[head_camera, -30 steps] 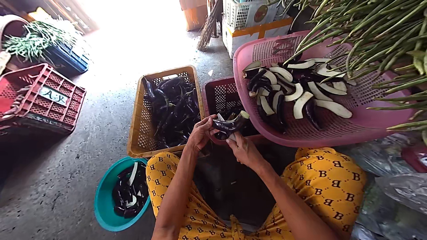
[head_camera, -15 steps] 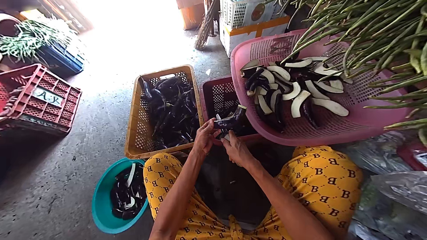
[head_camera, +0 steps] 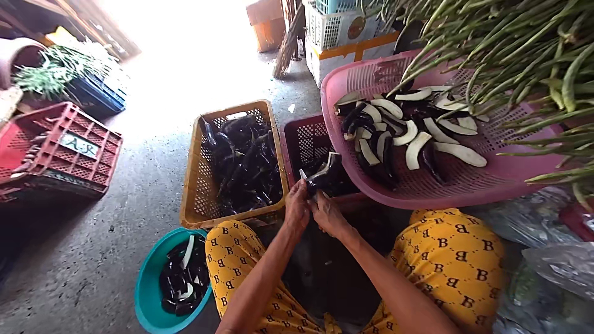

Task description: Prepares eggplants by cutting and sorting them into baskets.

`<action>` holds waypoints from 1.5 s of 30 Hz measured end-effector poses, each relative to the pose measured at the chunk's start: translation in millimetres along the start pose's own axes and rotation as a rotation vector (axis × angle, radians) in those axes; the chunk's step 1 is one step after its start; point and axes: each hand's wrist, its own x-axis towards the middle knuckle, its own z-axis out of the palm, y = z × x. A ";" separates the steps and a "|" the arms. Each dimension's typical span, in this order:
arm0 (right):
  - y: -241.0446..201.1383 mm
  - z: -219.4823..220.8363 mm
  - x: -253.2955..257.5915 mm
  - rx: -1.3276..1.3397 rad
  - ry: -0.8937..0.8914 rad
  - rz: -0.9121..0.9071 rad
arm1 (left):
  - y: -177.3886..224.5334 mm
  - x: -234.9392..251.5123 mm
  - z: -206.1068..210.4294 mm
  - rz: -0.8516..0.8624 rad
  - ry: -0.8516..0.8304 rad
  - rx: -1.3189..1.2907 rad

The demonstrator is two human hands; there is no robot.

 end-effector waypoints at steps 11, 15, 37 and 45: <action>5.8 -14.0 -2.2 0.114 0.074 -0.175 | 36.8 -6.1 -0.1 -0.373 -0.426 -0.175; -3.7 -10.7 -16.6 -0.043 0.170 -0.090 | 29.7 -4.1 2.9 -0.365 -0.332 -0.264; 13.9 17.7 -18.9 -0.292 0.640 -0.363 | 33.4 -2.6 4.8 -0.220 -0.213 -0.323; 17.7 22.7 -17.8 -0.281 0.694 -0.512 | 46.7 -4.2 0.9 -0.267 -0.294 -0.288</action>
